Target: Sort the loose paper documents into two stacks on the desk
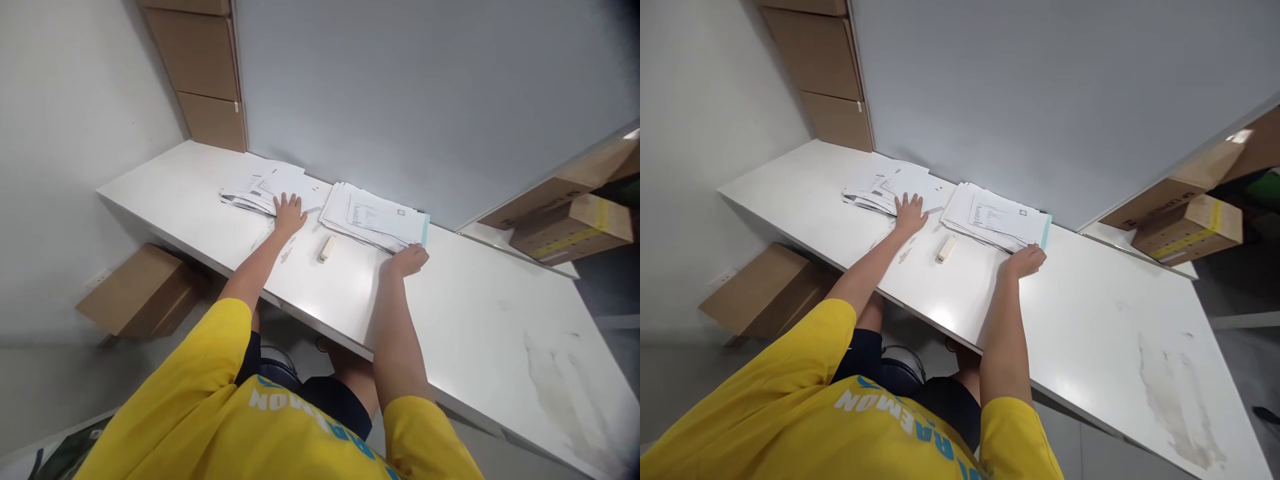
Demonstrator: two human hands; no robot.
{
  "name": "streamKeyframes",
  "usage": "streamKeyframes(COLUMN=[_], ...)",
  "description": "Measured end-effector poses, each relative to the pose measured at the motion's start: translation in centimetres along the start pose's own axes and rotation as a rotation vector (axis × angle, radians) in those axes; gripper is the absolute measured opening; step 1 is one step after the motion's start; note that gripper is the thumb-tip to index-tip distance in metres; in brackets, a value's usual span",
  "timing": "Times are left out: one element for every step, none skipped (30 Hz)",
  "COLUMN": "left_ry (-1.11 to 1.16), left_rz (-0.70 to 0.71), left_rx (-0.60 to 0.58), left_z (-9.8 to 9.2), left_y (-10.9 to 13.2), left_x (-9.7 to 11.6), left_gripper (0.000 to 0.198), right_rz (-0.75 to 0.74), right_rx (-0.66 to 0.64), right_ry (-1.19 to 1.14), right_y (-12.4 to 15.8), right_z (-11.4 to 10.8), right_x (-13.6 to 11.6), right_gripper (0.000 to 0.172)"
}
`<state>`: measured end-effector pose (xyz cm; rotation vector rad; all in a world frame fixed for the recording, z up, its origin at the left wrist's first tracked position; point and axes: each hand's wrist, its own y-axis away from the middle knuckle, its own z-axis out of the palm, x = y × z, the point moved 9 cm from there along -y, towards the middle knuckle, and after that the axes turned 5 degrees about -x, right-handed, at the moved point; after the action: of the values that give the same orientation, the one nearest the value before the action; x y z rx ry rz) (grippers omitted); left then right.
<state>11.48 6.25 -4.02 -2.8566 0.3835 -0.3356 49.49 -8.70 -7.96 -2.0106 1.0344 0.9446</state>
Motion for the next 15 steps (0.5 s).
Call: streamKeyframes(left_ry=[0.019, 0.038, 0.061, 0.086, 0.116, 0.148, 0.181, 0.213, 0.241, 0.263, 0.278, 0.282, 0.272, 0.250, 0.216], left_rz=[0.008, 0.018, 0.031, 0.045, 0.052, 0.043, 0.017, -0.023, -0.063, -0.091, -0.098, -0.081, -0.050, -0.013, 0.018], left_rx=[0.016, 0.032, 0.049, 0.063, 0.073, 0.081, 0.089, 0.100, 0.117, 0.137, 0.154, 0.154, 0.129, 0.079, 0.013], left_z=[-0.1, -0.1, -0.3, -0.4, -0.6, -0.8, -1.0, -1.3, -1.6, -2.0, -2.4, -2.8, -3.0, -3.0, -2.9], left_y=[0.0, 0.1, 0.1, 0.1, 0.2, 0.3, 0.4, 0.8, 1.4, 2.2, 3.3, 4.6, 6.1, 7.8, 9.8], left_x=[0.0, 0.1, 0.1, 0.2, 0.2, 0.0, -0.4, -1.0, -1.6, -2.1, -2.3, -2.3, -2.1, -1.7, -1.2], left_gripper=[0.061, 0.058, 0.055, 0.049, 0.044, 0.040, 0.038, 0.038, 0.039, 0.039, 0.038, 0.036, 0.035, 0.033, 0.031], right_rz=[0.104, 0.132, 0.137, 0.144, 0.154, 0.163, 0.172, 0.176, 0.173, 0.168, 0.164, 0.165, 0.156, 0.110, 0.048], right_rx=[0.057, 0.063, 0.058, 0.060, 0.065, 0.071, 0.076, 0.081, 0.091, 0.100, 0.116, 0.134, 0.141, 0.087, 0.015], right_ry=[-0.034, -0.050, -0.056, -0.060, -0.069, -0.085, -0.102, -0.122, -0.145, -0.167, -0.195, -0.224, -0.263, -0.306, -0.350], right_y=[0.4, 0.6, 0.7, 0.7, 0.6, 0.5, 0.4, 0.3, 0.2, 0.2, 0.3, 0.5, 0.9, 1.2, 1.9], right_z=[-0.6, -0.7, -0.7, -0.7, -0.7, -0.8, -0.8, -0.8, -1.0, -1.2, -1.5, -2.0, -2.5, -2.6, -2.7], right_x=[0.5, 0.3, 0.2, 0.1, 0.2, 0.3, 0.5, 0.6, 0.7, 0.8, 0.8, 0.9, 1.0, 0.6, 0.0], right_gripper=[0.052, 0.047, 0.043, 0.040, 0.038, 0.036, 0.035, 0.034, 0.034, 0.034, 0.034, 0.034, 0.035, 0.036, 0.038])
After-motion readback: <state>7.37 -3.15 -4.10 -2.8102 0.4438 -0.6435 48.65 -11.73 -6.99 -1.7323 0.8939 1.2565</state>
